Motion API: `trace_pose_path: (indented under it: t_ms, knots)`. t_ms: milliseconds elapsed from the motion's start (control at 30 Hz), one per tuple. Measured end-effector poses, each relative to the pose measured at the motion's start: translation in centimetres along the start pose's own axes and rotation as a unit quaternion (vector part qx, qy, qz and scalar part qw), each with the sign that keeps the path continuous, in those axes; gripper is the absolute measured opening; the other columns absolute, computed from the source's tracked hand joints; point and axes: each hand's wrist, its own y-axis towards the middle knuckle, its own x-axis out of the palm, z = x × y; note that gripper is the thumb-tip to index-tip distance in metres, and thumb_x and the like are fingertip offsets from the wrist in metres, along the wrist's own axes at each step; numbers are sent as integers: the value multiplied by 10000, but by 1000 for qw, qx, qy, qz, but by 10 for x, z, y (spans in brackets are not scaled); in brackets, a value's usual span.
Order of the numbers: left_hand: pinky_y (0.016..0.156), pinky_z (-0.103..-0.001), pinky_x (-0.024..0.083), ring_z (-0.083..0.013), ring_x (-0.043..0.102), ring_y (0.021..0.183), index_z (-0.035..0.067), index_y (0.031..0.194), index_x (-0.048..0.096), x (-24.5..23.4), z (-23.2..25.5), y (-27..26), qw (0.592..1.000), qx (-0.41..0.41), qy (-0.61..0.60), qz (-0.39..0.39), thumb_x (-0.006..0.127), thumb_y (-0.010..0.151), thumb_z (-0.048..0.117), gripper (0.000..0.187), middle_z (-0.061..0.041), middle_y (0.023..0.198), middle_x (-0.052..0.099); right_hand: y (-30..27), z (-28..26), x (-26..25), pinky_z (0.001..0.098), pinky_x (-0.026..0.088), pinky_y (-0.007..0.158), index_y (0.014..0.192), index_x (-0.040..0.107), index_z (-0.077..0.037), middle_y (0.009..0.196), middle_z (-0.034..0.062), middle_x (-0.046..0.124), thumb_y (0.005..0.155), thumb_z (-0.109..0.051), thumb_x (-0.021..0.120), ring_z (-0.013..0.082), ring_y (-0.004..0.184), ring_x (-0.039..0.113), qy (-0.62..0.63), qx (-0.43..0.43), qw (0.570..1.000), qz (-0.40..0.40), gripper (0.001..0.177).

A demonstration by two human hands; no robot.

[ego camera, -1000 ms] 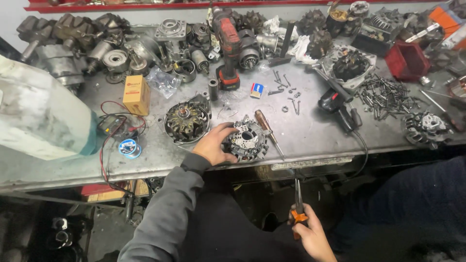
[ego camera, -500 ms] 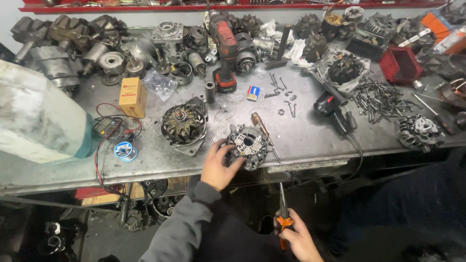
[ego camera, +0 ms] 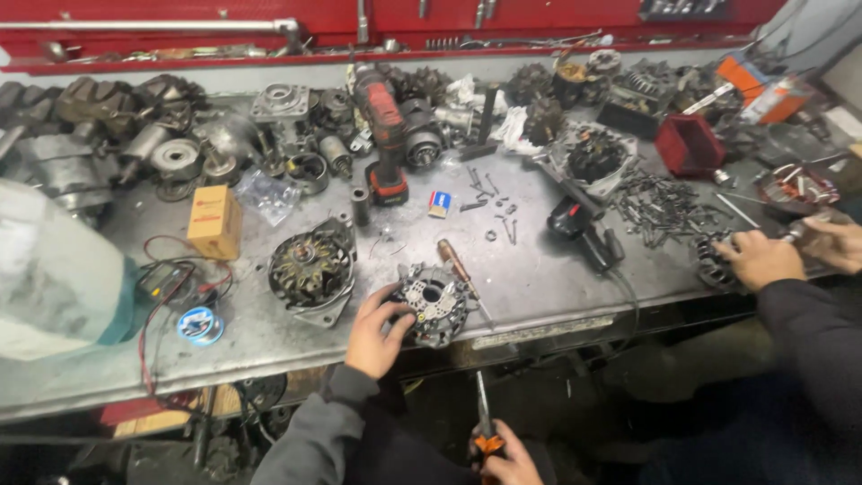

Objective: The person uses pliers to manipulate and remove small components from a disassembled alternator held on a metal workbench. They rotate the alternator housing to access different areas while working with the tool.

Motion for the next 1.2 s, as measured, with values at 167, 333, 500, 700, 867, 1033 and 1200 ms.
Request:
trace_pose_path:
  t_ms: [167, 333, 500, 700, 867, 1033, 1200]
  knots:
    - [1089, -419, 446, -360, 594, 1276, 85, 1019, 746, 2, -5, 0, 999, -11, 19, 30, 776, 829, 198, 222, -138, 1357, 664, 37, -181, -158, 323, 547, 716, 1238, 613, -142, 995, 63, 690, 745, -2, 623, 187, 866, 681, -358, -118, 926, 11, 513]
    - [1104, -431, 418, -375, 529, 1327, 94, 1185, 668, -42, 29, 37, 999, 4, 35, -39, 885, 669, 277, 589, -171, 1437, 563, 58, -471, -336, 314, 557, 811, 1266, 657, -382, 1095, -55, 622, 921, -271, 529, 149, 1050, 633, -966, -180, 66, 171, 384]
    - [1120, -445, 382, -389, 441, 1381, 120, 1406, 539, -36, 8, 71, 959, 44, 73, -270, 945, 493, 342, 1024, -184, 1509, 449, 72, -467, -363, 342, 556, 840, 1210, 683, -397, 1124, -18, 613, 972, -299, 485, 164, 1023, 635, -966, -157, 102, 181, 324]
    - [1055, -425, 476, -338, 545, 1312, 253, 1350, 612, -34, -4, 58, 959, 1, 154, -236, 919, 456, 519, 982, -134, 1490, 505, 67, -461, -337, 353, 535, 895, 1173, 687, -337, 1135, 1, 611, 945, -289, 496, 176, 1085, 616, -951, -186, 136, 205, 302]
    - [1014, -486, 500, -340, 546, 1317, 257, 1372, 616, -5, 17, 30, 948, -58, 284, -131, 849, 494, 647, 988, -130, 1506, 518, 66, -434, -324, 543, 364, 1092, 1416, 499, -214, 1362, 52, 529, 885, -511, 529, 245, 1277, 499, -365, -314, 876, 41, 610]
    - [1036, -540, 510, -402, 556, 1397, 186, 1463, 617, 48, -5, 6, 942, -70, 327, 33, 804, 589, 685, 1024, -226, 1498, 529, 55, -402, -314, 625, 138, 1243, 1610, 257, -31, 1627, 222, 329, 824, -846, 414, 403, 1468, 313, 223, -221, 922, -228, 1143]
    - [1063, -532, 487, -412, 564, 1311, 159, 1389, 652, 22, -1, 27, 937, -78, 341, -19, 858, 347, 630, 1162, -228, 1553, 499, 56, -393, -307, 526, 123, 1267, 1577, 234, 53, 1595, 230, 338, 797, -888, 402, 402, 1476, 300, 318, -213, 907, -176, 1234]
